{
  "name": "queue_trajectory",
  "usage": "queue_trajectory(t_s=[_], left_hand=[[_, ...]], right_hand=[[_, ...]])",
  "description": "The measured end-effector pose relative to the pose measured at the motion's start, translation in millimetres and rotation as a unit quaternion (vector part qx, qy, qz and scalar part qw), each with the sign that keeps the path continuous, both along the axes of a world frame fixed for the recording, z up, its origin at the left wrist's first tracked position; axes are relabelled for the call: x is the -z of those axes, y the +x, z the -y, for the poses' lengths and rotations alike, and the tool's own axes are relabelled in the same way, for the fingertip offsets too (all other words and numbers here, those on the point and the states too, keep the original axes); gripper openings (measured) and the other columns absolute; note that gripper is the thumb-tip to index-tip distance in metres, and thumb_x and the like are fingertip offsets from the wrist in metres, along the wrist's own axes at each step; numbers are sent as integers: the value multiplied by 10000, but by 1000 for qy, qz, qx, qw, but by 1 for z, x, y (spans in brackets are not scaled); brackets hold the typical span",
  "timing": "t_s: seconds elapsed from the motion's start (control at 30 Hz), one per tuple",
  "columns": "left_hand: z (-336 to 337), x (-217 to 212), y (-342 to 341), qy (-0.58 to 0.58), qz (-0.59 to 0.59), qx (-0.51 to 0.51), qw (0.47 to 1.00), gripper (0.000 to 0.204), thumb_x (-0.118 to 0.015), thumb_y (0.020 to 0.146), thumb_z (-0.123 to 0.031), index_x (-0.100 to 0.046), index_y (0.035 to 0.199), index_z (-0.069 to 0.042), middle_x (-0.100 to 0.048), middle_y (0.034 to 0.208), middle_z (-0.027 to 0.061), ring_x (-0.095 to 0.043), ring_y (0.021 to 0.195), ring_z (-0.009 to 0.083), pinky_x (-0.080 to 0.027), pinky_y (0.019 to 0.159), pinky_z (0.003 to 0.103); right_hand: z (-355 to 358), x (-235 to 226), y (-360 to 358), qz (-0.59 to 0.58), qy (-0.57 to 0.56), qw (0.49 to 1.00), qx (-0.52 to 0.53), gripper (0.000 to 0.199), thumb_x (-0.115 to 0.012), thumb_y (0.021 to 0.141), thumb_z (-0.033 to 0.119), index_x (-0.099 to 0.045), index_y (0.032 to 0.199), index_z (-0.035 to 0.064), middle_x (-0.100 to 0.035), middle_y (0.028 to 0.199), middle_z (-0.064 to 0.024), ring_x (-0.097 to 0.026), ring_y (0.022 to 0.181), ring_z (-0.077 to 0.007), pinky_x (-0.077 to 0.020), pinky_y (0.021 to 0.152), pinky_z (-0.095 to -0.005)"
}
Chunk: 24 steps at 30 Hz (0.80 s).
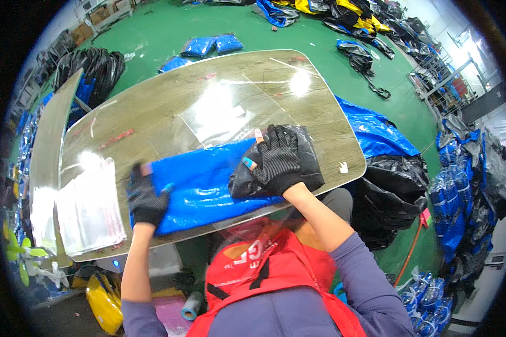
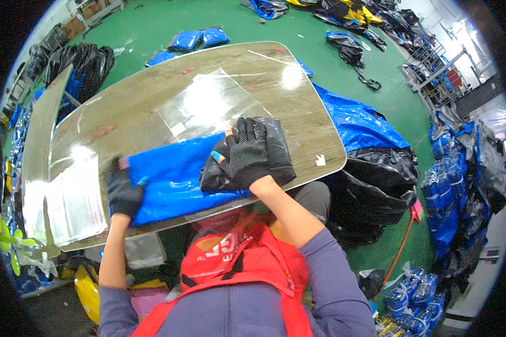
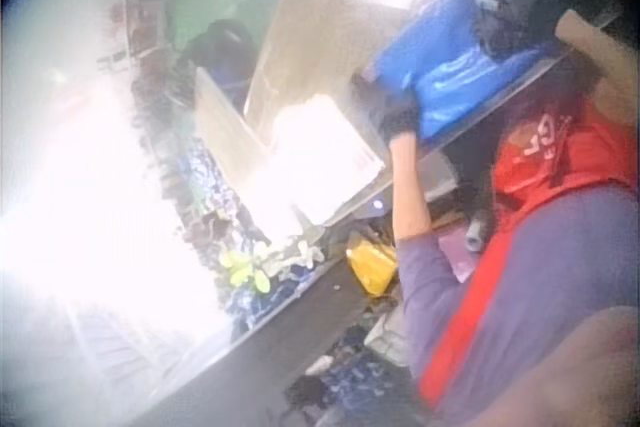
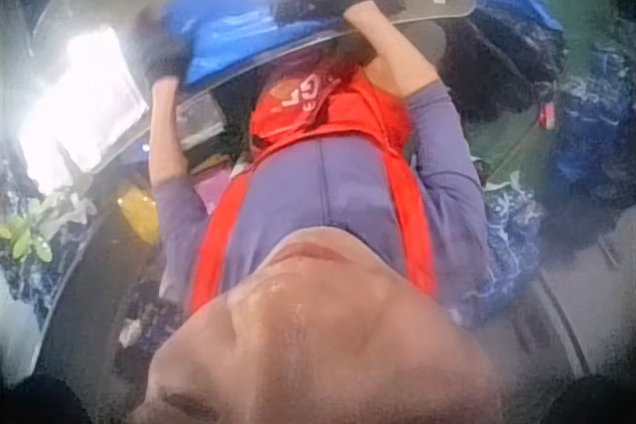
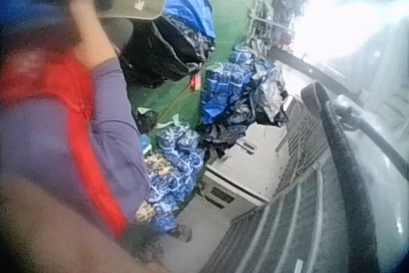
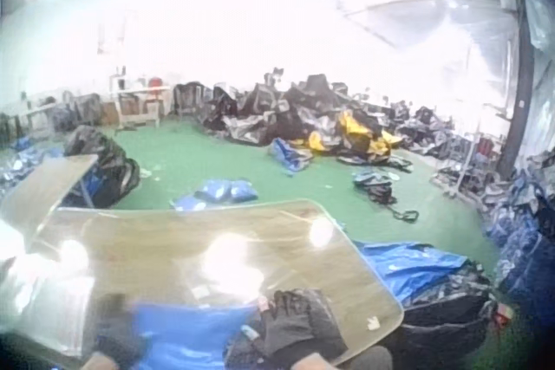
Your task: The person repeatedly folds blue and black plastic bags on a table, then places each folded bag into a clear plastic sleeve. The person handles the bags one at a time and continues the cycle throughout the clip.
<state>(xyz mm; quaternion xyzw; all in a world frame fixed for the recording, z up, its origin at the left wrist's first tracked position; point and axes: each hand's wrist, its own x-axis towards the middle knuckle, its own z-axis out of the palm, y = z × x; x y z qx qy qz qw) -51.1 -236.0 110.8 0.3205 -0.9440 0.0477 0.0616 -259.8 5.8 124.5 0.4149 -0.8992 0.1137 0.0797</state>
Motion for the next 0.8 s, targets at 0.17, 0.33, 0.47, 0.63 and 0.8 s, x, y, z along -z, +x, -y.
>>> queue_trajectory(t_s=[0.17,0.33,0.47,0.63,0.8], left_hand=[[69,9,72,272,-36,-181,945,978,-580,778,-686,-383,1370,67,-418,1367,312,-382,1296,430,-306,1080,465],[74,-31,106,621,-218,-156,737,879,-708,810,-467,-309,1420,26,-523,1281,230,-524,1176,333,-488,932,423],[72,-8,117,738,-270,-192,588,637,-713,825,-314,-465,1316,7,-608,1166,182,-636,985,279,-542,846,418],[49,-65,94,700,-368,-71,608,676,-663,853,-359,-415,1366,4,-538,1284,185,-568,1123,295,-490,937,447],[-63,-62,-53,422,-91,318,844,683,-546,908,-393,-310,1455,-61,-301,1469,226,-283,1341,380,-201,1111,481]], right_hand=[[36,-17,36,67,66,993,-64,637,-427,884,523,-395,1439,211,-267,1494,-274,-158,1394,-486,-2,1012,-757],[55,9,43,56,192,979,-37,558,-370,935,486,-358,1455,282,-254,1517,-230,-125,1413,-468,29,995,-780],[52,38,53,12,34,997,-63,494,-437,906,366,-474,1367,194,-407,1384,-283,-277,1340,-474,-50,1019,-758],[26,55,105,40,-116,985,-123,451,-422,869,192,-509,1294,67,-575,1154,-276,-521,1139,-439,-202,1040,-689],[34,131,107,446,-408,783,-148,619,-623,810,353,-453,1362,132,-531,1266,-225,-490,1186,-404,-229,1085,-596]])
